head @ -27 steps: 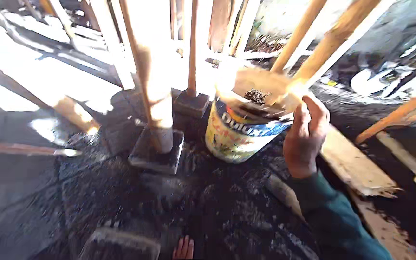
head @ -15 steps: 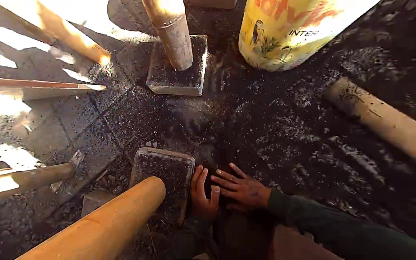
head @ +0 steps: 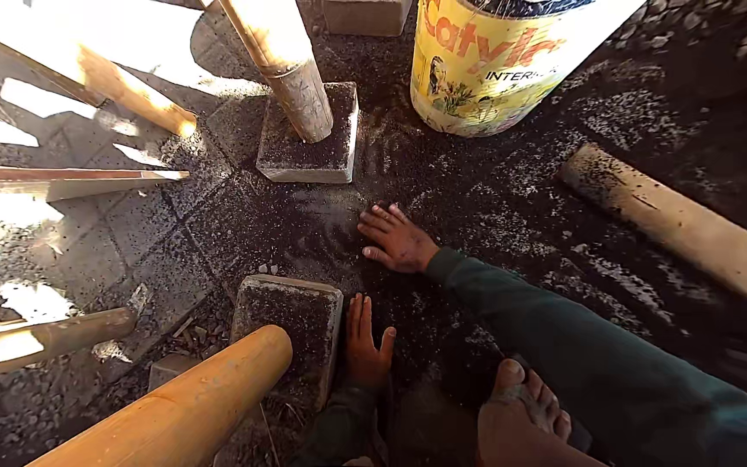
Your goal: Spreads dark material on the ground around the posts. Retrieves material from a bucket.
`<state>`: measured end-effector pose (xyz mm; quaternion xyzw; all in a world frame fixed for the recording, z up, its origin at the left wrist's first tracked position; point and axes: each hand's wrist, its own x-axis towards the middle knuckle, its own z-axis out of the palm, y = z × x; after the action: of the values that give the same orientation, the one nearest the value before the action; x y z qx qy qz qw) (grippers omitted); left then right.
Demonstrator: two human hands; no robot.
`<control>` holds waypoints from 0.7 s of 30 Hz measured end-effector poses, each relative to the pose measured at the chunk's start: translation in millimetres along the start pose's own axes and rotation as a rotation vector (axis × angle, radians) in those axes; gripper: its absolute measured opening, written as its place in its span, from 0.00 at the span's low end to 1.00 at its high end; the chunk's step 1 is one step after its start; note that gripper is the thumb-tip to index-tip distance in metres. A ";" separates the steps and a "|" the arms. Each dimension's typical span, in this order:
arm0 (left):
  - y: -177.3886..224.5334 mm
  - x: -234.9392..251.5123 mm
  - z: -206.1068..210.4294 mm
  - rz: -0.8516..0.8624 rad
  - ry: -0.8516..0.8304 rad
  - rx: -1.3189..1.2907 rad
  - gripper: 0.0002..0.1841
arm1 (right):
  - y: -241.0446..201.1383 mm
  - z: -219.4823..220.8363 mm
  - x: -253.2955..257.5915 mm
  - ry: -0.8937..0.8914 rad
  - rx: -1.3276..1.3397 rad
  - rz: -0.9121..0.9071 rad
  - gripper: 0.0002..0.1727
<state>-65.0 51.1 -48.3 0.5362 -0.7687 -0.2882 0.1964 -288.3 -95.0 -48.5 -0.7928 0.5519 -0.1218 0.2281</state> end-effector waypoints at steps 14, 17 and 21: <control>7.3 51.4 16.0 -0.024 0.056 -0.091 0.40 | 8.4 -2.8 -86.5 0.216 -0.012 0.356 0.46; 8.5 68.8 22.1 0.007 0.062 -0.121 0.36 | -46.1 22.1 -103.1 0.145 0.187 0.263 0.42; 7.2 79.4 20.4 -0.005 0.051 -0.104 0.37 | -66.8 31.2 -135.0 0.419 0.323 0.397 0.41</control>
<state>-110.2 -16.7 -59.6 0.5344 -0.7460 -0.3145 0.2430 -268.4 56.9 -34.5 -0.5810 0.7042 -0.3212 0.2518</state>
